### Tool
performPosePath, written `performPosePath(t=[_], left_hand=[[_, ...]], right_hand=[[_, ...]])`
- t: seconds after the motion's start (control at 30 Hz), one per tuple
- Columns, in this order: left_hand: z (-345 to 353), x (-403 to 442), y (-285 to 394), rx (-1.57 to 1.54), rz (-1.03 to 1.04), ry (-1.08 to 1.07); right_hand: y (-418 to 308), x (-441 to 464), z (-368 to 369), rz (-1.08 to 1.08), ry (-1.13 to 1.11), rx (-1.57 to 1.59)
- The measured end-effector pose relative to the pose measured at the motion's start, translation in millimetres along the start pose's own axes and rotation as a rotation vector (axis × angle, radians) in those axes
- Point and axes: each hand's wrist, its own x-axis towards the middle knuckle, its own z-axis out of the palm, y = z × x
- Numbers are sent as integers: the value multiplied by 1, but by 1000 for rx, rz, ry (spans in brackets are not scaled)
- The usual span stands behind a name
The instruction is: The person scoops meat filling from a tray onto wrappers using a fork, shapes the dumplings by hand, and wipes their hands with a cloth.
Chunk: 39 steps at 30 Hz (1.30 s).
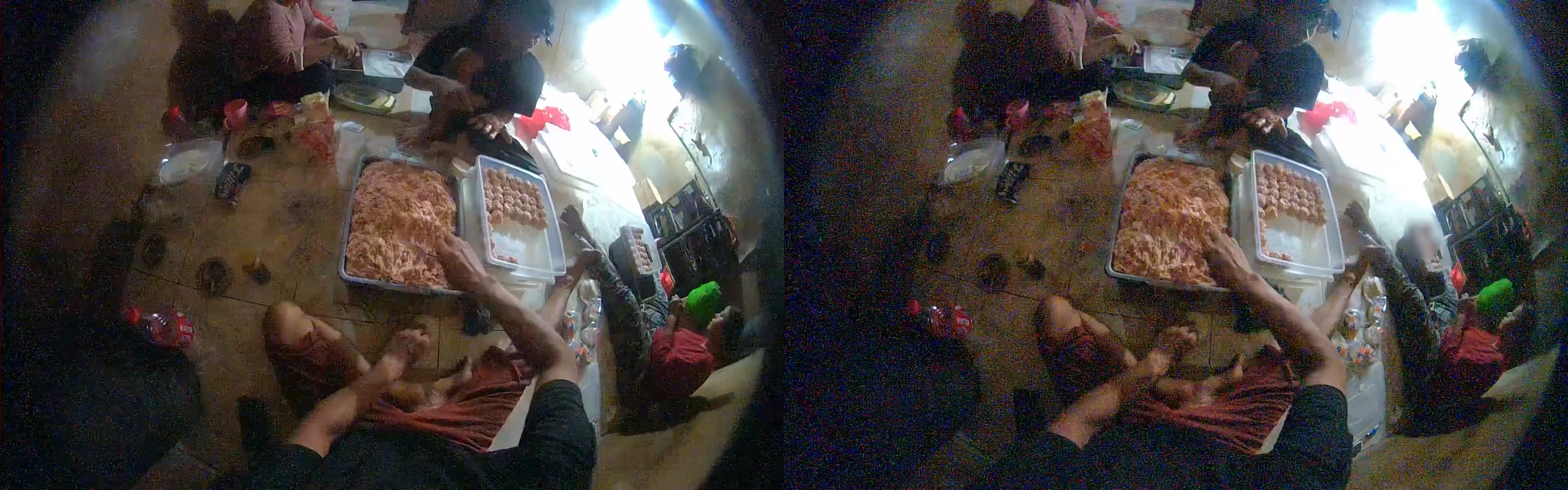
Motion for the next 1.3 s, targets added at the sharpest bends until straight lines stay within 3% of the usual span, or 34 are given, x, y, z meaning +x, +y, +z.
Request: performPosePath(t=[0.03,0.07,0.1,0.17,0.23,0.27,0.33,0.47,0.53,0.6,0.67,0.7,0.73,0.77,0.83,0.87,0.93,0.97,1.0,1.07,1.13,1.17,1.23,1.3], left_hand=[[8,5,-2,-598,-150,61],[17,10,-5,-1200,-261,217],[22,9,-6,-1578,-293,308],[41,21,-19,-2417,-189,261],[54,34,-27,-2962,-89,50],[55,37,-27,-3012,-88,16],[56,42,-25,-3085,-102,-25],[92,34,-35,-3109,-26,-178],[105,31,-42,-3276,84,-76],[115,24,-46,-3431,0,-102],[119,19,-51,-3729,-203,-146],[119,18,-56,-3875,-323,-167],[123,19,-60,-3946,-383,-170],[129,22,-64,-4016,-448,-170],[143,34,-73,-3867,-338,-314],[147,40,-78,-3792,-290,-385],[139,39,-83,-3681,-209,-499],[128,37,-81,-3644,-176,-537],[100,35,-66,-3535,-473,-325],[91,32,-66,-3392,-746,-141],[107,43,-66,-3659,-765,-198],[130,46,-75,-3658,-774,-191],[181,42,-102,-3769,-223,-435],[174,40,-98,-3756,-267,-502]], right_hand=[[-6,13,-21,90,-400,-152],[-16,26,-37,138,-606,-226],[-27,39,-54,169,-817,-304],[-55,65,-73,300,-640,-100],[-74,90,-71,431,-493,146],[-80,101,-67,489,-434,291],[-85,125,-58,-128,-258,-237],[-82,163,-6,-180,-142,-498],[-94,167,6,-214,-235,-559],[-98,165,14,-235,-289,-585],[-104,161,13,-629,-216,-403],[-112,159,0,-640,-566,-489],[-87,149,18,-644,-574,-490],[-39,128,50,-483,-551,25],[-86,157,-12,-672,-549,-375],[-78,155,-8,-673,-555,-378],[-60,147,4,-540,-235,-355],[-64,133,5,-554,-342,-341],[-72,133,-2,-554,-344,-339],[-93,140,-28,-656,-588,-265],[-89,147,-32,-644,-579,-195],[-88,149,-31,-572,-460,-317],[-74,136,-13,-528,-317,-355],[-60,122,4,-525,-310,-190]])
